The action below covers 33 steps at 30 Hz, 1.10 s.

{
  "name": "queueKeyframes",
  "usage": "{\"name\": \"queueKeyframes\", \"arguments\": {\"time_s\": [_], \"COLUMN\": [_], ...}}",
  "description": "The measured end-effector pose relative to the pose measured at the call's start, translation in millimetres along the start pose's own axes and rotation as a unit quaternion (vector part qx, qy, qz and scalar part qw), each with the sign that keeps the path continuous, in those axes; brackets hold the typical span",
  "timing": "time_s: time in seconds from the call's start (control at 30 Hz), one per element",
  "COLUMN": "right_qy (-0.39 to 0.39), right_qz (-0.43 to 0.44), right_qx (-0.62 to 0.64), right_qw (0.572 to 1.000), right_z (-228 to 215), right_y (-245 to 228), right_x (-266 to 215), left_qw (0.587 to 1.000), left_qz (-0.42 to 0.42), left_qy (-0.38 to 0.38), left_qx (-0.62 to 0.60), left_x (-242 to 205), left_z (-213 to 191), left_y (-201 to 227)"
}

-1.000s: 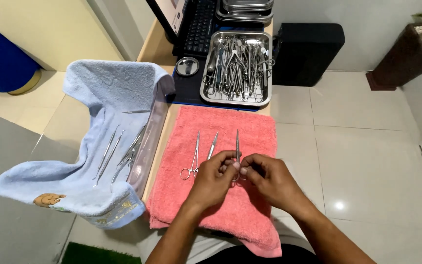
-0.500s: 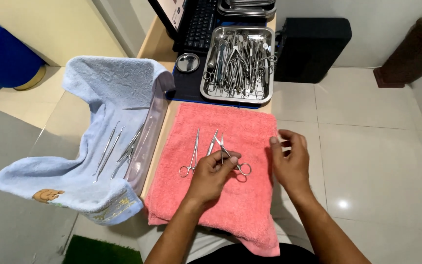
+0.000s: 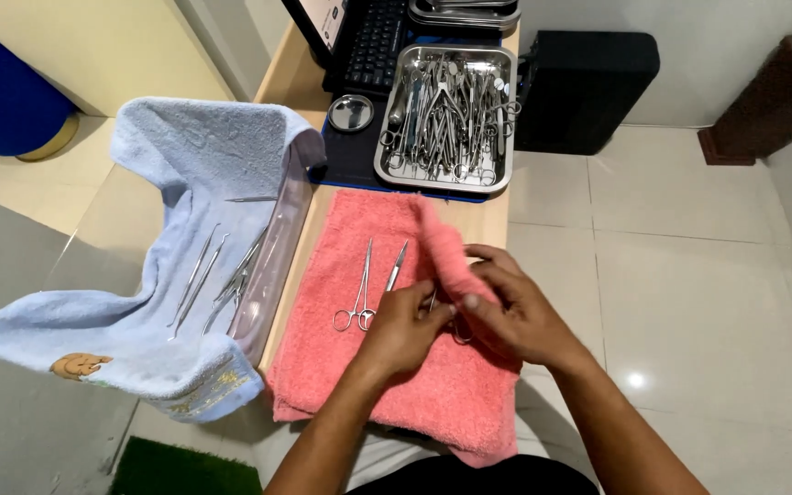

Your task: Drying and organizing medical/surgical instruments using towels.

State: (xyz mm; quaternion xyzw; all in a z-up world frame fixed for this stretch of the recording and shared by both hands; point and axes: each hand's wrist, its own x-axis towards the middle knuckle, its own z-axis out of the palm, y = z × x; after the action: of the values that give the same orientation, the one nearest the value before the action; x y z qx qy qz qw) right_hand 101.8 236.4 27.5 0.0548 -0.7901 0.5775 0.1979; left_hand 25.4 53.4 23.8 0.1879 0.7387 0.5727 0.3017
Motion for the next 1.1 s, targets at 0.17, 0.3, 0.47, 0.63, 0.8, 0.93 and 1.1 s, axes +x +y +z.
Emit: {"name": "queueKeyframes", "arguments": {"time_s": [0.17,0.3,0.47,0.63,0.8,0.93,1.1], "right_qy": [-0.042,-0.061,-0.024,0.058,0.056,0.024,-0.099], "right_qz": [0.097,0.199,0.195,0.175,0.252,0.277,0.311], "right_qx": [0.006,0.034,0.009,0.004,0.307,0.394,0.400], "right_qw": [0.994,0.978,0.980,0.983,0.916,0.876,0.856], "right_z": [13,14,22,19,6,1,0], "right_y": [13,0,11,38,28,41,59], "right_x": [8,20,17,13,18,14,10], "left_qw": [0.983,0.976,0.973,0.983,0.999,0.995,0.994], "left_qz": [0.019,0.026,0.063,0.018,-0.006,0.020,0.056], "left_qy": [-0.013,-0.046,-0.049,-0.053,-0.027,-0.047,-0.040], "left_qx": [0.182,0.212,0.215,0.175,-0.047,-0.081,0.088], "left_x": [-8,-11,-8,-13,-8,-8,-14], "left_z": [-7,-16,-19,-18,-19,-16,-17], "left_y": [20,26,21,25,6,10,34]}}
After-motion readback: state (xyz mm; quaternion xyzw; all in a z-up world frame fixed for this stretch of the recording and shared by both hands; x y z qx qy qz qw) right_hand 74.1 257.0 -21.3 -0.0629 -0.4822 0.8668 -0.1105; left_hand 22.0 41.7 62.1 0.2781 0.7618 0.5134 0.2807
